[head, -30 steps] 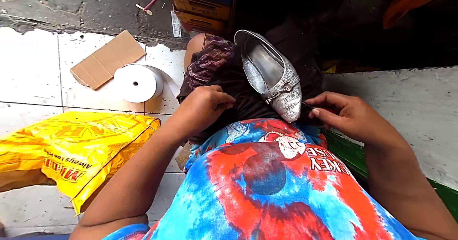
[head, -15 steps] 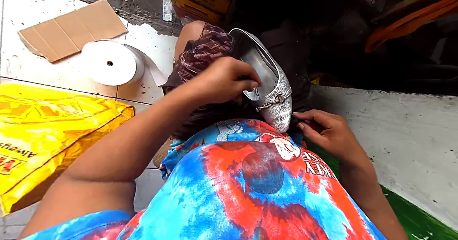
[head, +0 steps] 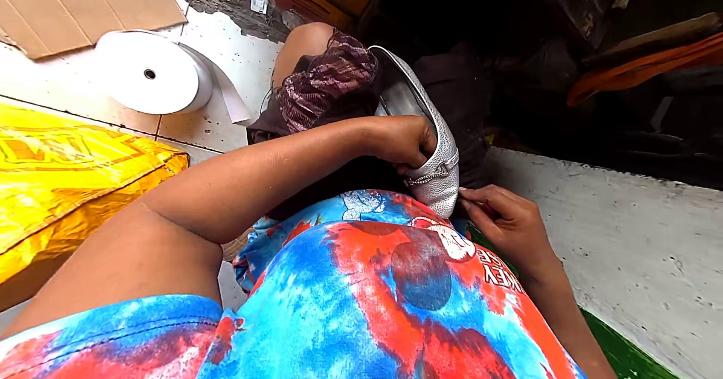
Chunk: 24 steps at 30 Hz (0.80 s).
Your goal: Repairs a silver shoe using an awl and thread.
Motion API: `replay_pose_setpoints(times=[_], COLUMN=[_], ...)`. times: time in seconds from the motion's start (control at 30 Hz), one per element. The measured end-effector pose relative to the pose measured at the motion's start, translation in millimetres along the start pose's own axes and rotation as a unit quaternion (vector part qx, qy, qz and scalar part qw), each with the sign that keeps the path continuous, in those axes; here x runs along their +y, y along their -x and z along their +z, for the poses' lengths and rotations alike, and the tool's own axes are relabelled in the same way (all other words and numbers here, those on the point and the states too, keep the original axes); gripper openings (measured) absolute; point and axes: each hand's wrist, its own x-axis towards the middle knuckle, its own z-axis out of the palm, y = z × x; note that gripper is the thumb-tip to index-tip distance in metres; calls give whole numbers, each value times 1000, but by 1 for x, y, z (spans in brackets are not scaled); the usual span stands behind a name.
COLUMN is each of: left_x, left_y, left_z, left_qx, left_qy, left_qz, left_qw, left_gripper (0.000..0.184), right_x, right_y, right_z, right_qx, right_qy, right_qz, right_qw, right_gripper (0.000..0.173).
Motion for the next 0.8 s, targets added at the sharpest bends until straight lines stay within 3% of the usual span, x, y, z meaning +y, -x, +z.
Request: replay_pose_setpoints(times=[0.23, 0.4, 0.53, 0.63, 0.8], left_x=[-2, 8, 2, -3, -7], left_y=[3, 8, 17, 22, 19], left_z=[5, 9, 8, 9, 13], left_qx=[-10, 5, 47, 52, 59], left_qy=[-29, -184, -274, -292, -311], left_qz=[-27, -10, 43, 78, 83], left_qw=[999, 983, 960, 952, 945], left_gripper=[17, 10, 11, 14, 15], right_x=[-4, -32, -24, -7, 5], right_y=[7, -7, -21, -21, -13], right_z=[18, 8, -1, -1, 8], right_qx=[40, -35, -99, -90, -45], right_qy=[19, 140, 28, -87, -14], right_qz=[10, 58, 56, 54, 81], right_qw=[999, 988, 993, 991, 996], right_gripper=[24, 20, 17, 15, 29])
